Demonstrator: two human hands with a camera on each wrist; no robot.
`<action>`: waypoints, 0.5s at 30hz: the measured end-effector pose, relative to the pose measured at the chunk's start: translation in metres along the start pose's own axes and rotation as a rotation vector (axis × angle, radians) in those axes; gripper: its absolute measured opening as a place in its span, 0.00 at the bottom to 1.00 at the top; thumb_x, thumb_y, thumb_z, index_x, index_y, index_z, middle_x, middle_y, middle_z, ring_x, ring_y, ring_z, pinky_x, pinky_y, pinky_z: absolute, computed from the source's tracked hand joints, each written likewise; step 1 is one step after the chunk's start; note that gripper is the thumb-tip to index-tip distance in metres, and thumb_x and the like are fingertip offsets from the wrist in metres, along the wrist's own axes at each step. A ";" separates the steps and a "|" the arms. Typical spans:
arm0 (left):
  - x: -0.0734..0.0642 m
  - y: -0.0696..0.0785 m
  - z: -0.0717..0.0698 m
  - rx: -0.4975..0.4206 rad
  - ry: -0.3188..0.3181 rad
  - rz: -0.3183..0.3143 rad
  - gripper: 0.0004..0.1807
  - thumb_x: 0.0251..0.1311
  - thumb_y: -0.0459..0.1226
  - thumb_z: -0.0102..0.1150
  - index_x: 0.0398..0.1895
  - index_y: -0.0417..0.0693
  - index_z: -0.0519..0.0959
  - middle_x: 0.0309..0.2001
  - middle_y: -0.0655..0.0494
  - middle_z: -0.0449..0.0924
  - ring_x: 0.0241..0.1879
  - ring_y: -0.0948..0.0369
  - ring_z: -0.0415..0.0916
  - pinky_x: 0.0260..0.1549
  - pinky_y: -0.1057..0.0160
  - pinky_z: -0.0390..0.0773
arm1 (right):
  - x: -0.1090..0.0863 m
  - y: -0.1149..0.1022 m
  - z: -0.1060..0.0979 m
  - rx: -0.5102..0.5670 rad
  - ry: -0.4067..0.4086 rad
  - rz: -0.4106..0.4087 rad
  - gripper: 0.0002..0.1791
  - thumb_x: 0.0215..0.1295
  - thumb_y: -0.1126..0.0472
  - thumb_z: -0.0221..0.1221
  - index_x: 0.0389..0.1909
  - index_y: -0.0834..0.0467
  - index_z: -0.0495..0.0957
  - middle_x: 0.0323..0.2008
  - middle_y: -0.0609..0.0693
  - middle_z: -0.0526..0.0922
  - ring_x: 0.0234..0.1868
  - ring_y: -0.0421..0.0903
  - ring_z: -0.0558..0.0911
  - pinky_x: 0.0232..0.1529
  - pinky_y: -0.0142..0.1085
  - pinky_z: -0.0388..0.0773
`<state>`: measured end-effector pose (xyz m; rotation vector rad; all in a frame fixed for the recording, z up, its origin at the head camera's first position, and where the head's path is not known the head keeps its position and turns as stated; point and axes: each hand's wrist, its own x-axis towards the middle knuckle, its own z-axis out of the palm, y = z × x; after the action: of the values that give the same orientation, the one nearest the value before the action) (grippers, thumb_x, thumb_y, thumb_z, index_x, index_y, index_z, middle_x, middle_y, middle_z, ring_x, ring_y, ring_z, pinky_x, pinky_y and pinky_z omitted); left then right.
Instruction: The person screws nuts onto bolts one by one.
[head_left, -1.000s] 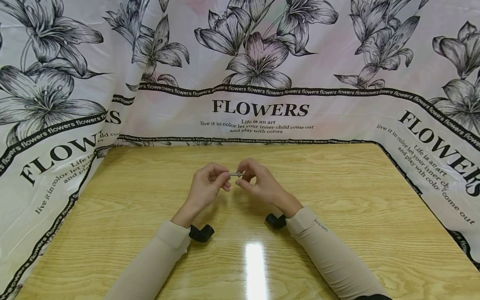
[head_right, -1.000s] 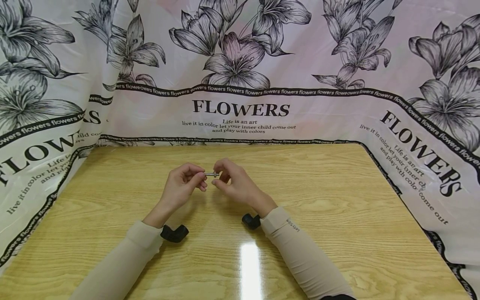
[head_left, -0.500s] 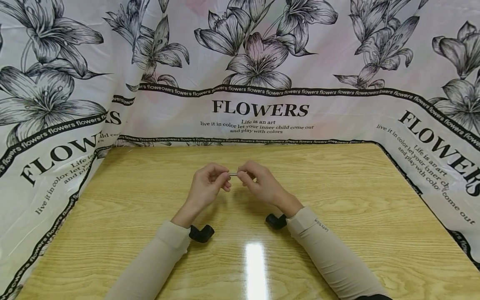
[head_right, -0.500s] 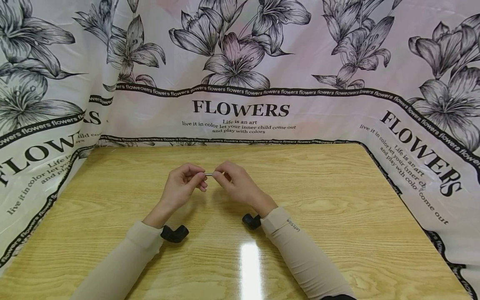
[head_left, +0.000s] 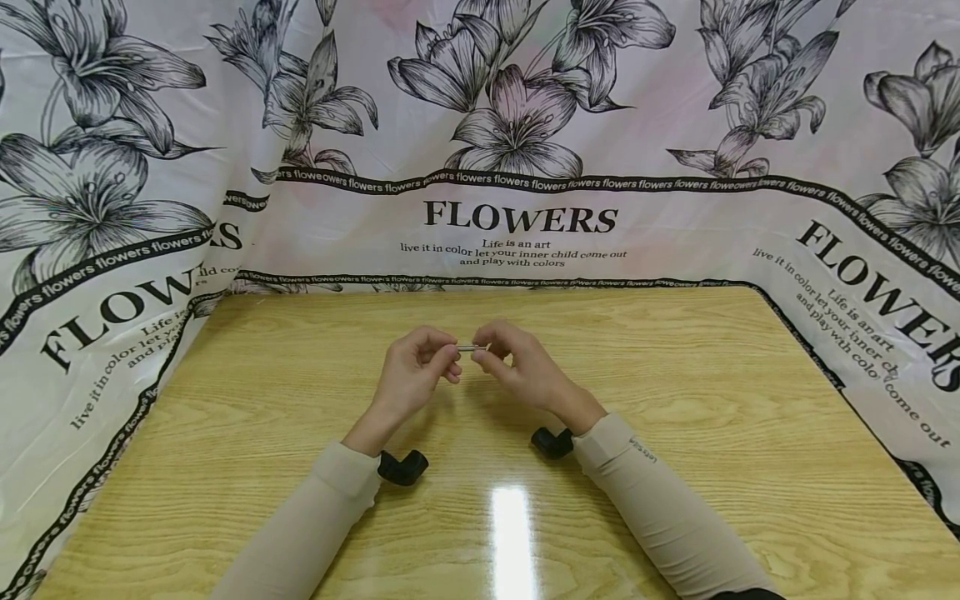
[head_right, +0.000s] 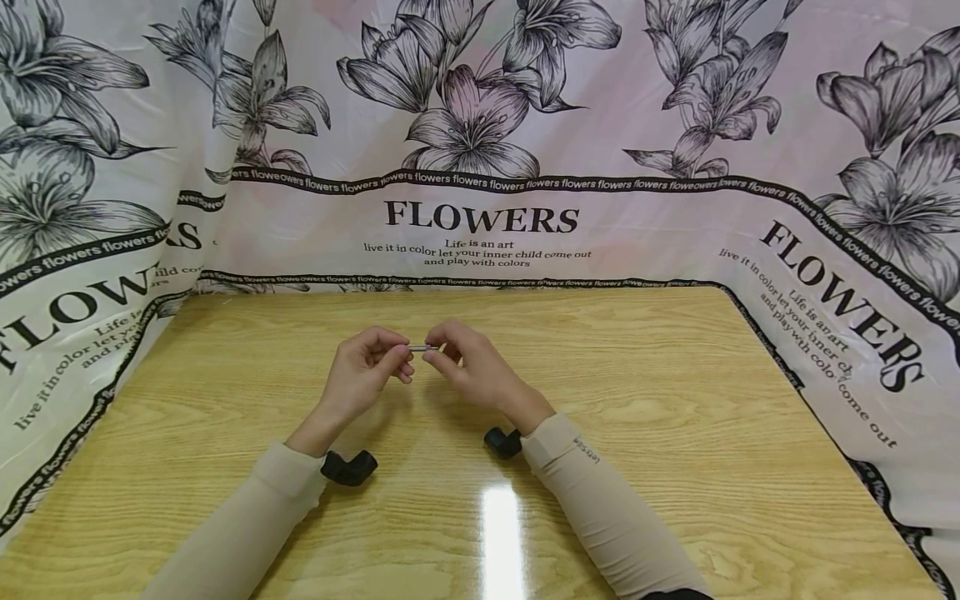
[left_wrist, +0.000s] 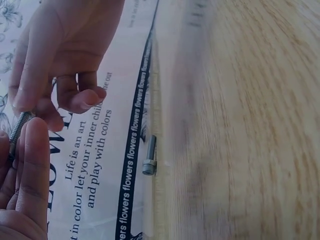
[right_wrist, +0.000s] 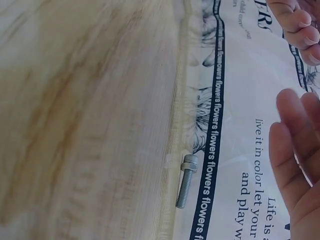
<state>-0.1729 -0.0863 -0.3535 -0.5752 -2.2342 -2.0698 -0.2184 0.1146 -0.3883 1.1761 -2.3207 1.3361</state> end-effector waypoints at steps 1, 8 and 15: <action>0.000 0.000 0.000 0.000 0.000 0.001 0.08 0.64 0.24 0.53 0.43 0.23 0.74 0.33 0.33 0.78 0.31 0.35 0.78 0.33 0.48 0.81 | 0.000 0.000 0.000 -0.004 -0.002 0.001 0.03 0.69 0.64 0.55 0.41 0.57 0.75 0.34 0.46 0.76 0.27 0.42 0.77 0.28 0.36 0.75; -0.001 0.000 0.001 -0.003 -0.006 0.012 0.07 0.64 0.24 0.53 0.42 0.25 0.74 0.34 0.26 0.76 0.30 0.34 0.78 0.32 0.48 0.81 | 0.000 -0.001 -0.001 0.010 -0.010 0.057 0.08 0.74 0.63 0.49 0.39 0.59 0.77 0.32 0.49 0.76 0.29 0.46 0.78 0.29 0.40 0.77; 0.000 0.000 0.001 -0.001 0.003 0.009 0.08 0.64 0.24 0.53 0.43 0.23 0.74 0.33 0.38 0.79 0.31 0.35 0.78 0.32 0.50 0.82 | -0.001 -0.004 -0.001 0.031 -0.020 0.089 0.18 0.61 0.62 0.64 0.50 0.59 0.71 0.41 0.51 0.78 0.31 0.42 0.79 0.30 0.46 0.78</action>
<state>-0.1722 -0.0857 -0.3534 -0.5816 -2.2251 -2.0657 -0.2154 0.1151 -0.3855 1.1129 -2.4008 1.4003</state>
